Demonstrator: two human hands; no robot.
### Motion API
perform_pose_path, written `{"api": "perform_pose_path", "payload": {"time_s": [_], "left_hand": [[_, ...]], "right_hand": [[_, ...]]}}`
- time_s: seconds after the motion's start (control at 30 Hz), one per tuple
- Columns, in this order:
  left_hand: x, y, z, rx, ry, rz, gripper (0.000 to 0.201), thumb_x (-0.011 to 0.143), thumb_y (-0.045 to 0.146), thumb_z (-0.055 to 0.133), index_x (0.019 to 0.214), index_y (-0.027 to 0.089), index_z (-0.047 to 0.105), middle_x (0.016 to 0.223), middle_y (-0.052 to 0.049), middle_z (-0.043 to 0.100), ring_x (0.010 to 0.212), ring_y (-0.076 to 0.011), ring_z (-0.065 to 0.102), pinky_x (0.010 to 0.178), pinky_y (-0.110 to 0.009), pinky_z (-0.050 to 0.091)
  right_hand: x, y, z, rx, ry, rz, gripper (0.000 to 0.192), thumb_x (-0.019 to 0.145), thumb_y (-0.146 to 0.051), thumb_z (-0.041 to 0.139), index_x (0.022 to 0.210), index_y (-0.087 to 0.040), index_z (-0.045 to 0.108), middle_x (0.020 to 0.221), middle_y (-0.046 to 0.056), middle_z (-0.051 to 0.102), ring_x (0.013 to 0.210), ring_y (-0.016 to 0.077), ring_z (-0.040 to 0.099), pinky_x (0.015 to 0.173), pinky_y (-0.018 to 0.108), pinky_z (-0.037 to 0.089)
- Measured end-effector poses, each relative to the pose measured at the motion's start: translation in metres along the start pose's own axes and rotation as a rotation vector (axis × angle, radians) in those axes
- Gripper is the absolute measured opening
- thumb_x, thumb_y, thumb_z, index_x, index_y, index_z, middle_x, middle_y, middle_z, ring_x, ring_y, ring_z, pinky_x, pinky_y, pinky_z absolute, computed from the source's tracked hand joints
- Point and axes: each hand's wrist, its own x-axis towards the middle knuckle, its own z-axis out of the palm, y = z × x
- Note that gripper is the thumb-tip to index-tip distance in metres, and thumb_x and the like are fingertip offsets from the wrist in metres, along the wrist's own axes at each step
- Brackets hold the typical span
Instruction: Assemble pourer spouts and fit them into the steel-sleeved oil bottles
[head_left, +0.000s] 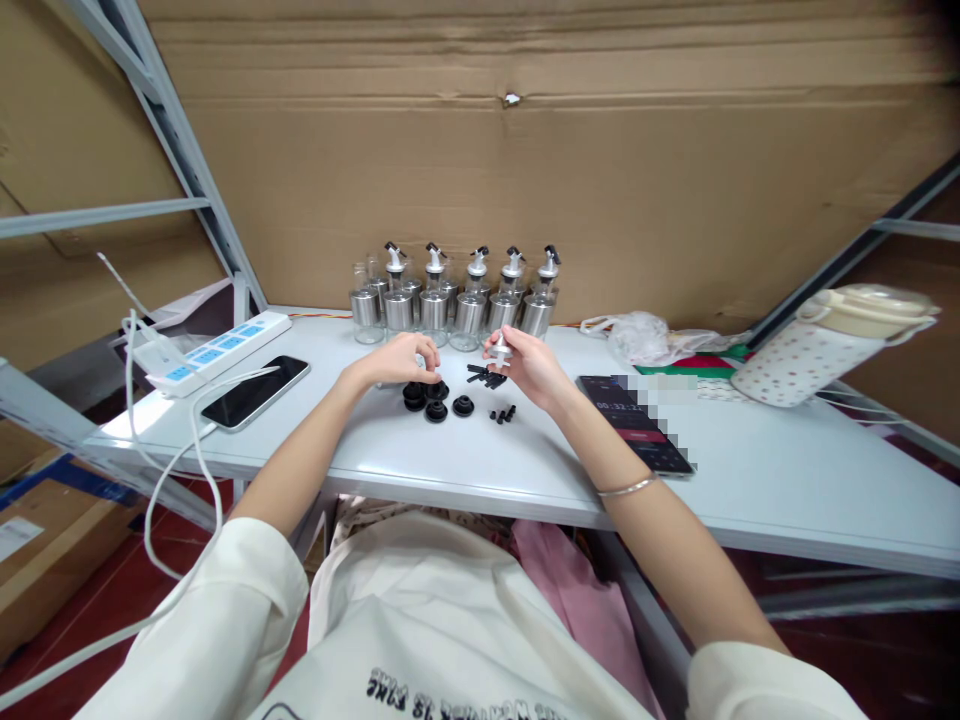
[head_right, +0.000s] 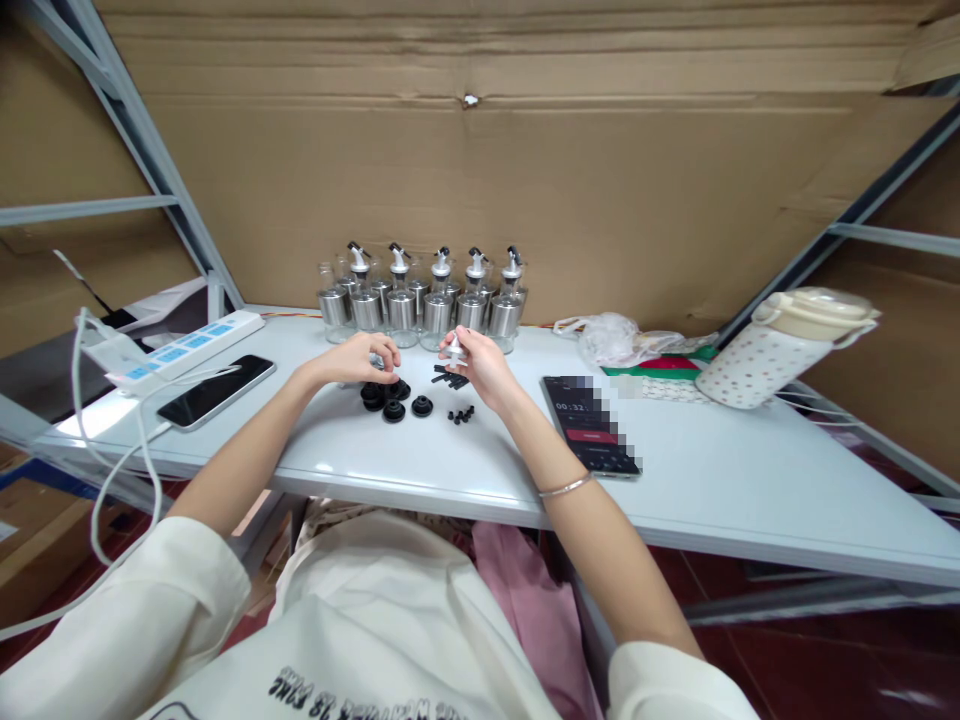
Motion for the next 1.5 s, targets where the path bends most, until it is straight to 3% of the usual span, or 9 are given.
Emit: {"api": "perform_pose_path", "payload": {"time_s": [0.1,0.27,0.47,0.77,0.9,1.03,1.37,1.5], "left_hand": [[0.0,-0.001,0.001,-0.033,0.073,0.017,0.019,0.067,0.033,0.067,0.059,0.016,0.064,0.089,-0.005,0.067,0.085,-0.018,0.061,0.087,-0.033,0.044],[0.001,0.005,0.004,-0.153,0.177,0.099,0.02,0.07,0.032,0.065,0.06,0.015,0.061,0.083,-0.004,0.068,0.08,-0.0157,0.061,0.084,-0.032,0.046],[0.006,0.012,0.012,-0.314,0.174,0.158,0.021,0.072,0.035,0.067,0.066,0.015,0.065,0.086,-0.006,0.066,0.08,-0.0152,0.061,0.08,-0.031,0.048],[0.005,0.01,0.011,-0.214,0.215,0.204,0.01,0.074,0.029,0.07,0.074,0.019,0.07,0.101,-0.005,0.059,0.098,-0.0174,0.058,0.096,-0.036,0.043],[0.004,0.013,0.012,-0.248,0.223,0.21,0.015,0.076,0.025,0.065,0.089,0.019,0.069,0.107,-0.006,0.059,0.101,-0.0174,0.057,0.091,-0.034,0.046],[0.005,0.012,0.014,-0.357,0.255,0.127,0.025,0.08,0.022,0.057,0.104,0.016,0.062,0.105,-0.007,0.064,0.093,-0.0144,0.061,0.086,-0.031,0.049],[0.007,0.008,0.017,-0.467,0.247,0.07,0.03,0.074,0.036,0.067,0.092,0.011,0.065,0.089,-0.008,0.07,0.083,-0.0166,0.066,0.081,-0.032,0.052],[0.008,0.007,0.018,-0.433,0.268,0.024,0.032,0.072,0.037,0.068,0.091,0.012,0.065,0.085,-0.007,0.07,0.079,-0.0159,0.066,0.078,-0.031,0.052]], "right_hand": [[-0.002,0.0,0.001,0.022,-0.041,0.019,0.024,0.077,-0.04,0.066,0.068,-0.019,0.059,0.074,0.0,0.061,0.068,0.0116,0.059,0.062,0.024,0.049],[-0.01,0.0,0.009,-0.011,-0.276,0.13,0.022,0.083,-0.04,0.061,0.078,-0.019,0.06,0.091,0.004,0.066,0.082,0.0171,0.067,0.073,0.034,0.055],[-0.013,0.002,0.014,0.023,-0.338,0.184,0.021,0.088,-0.036,0.057,0.08,-0.018,0.061,0.091,0.006,0.069,0.087,0.0196,0.07,0.077,0.034,0.055],[-0.007,0.004,0.009,0.066,-0.233,0.078,0.021,0.086,-0.036,0.059,0.074,-0.019,0.062,0.104,0.005,0.069,0.081,0.0137,0.065,0.08,0.032,0.052],[-0.004,0.004,0.008,0.116,-0.177,0.044,0.02,0.086,-0.034,0.058,0.073,-0.019,0.06,0.1,0.004,0.07,0.078,0.0128,0.063,0.074,0.028,0.051],[-0.004,0.002,0.008,0.119,-0.129,0.032,0.021,0.088,-0.033,0.054,0.072,-0.019,0.058,0.098,0.004,0.071,0.074,0.0113,0.063,0.074,0.027,0.05],[-0.004,0.0,0.006,0.085,-0.07,0.005,0.023,0.086,-0.039,0.057,0.071,-0.021,0.057,0.092,0.002,0.071,0.073,0.0126,0.064,0.077,0.03,0.051],[-0.001,0.002,0.003,0.112,-0.104,-0.022,0.022,0.084,-0.039,0.058,0.072,-0.021,0.058,0.09,0.001,0.07,0.076,0.0128,0.064,0.076,0.028,0.051]]}}
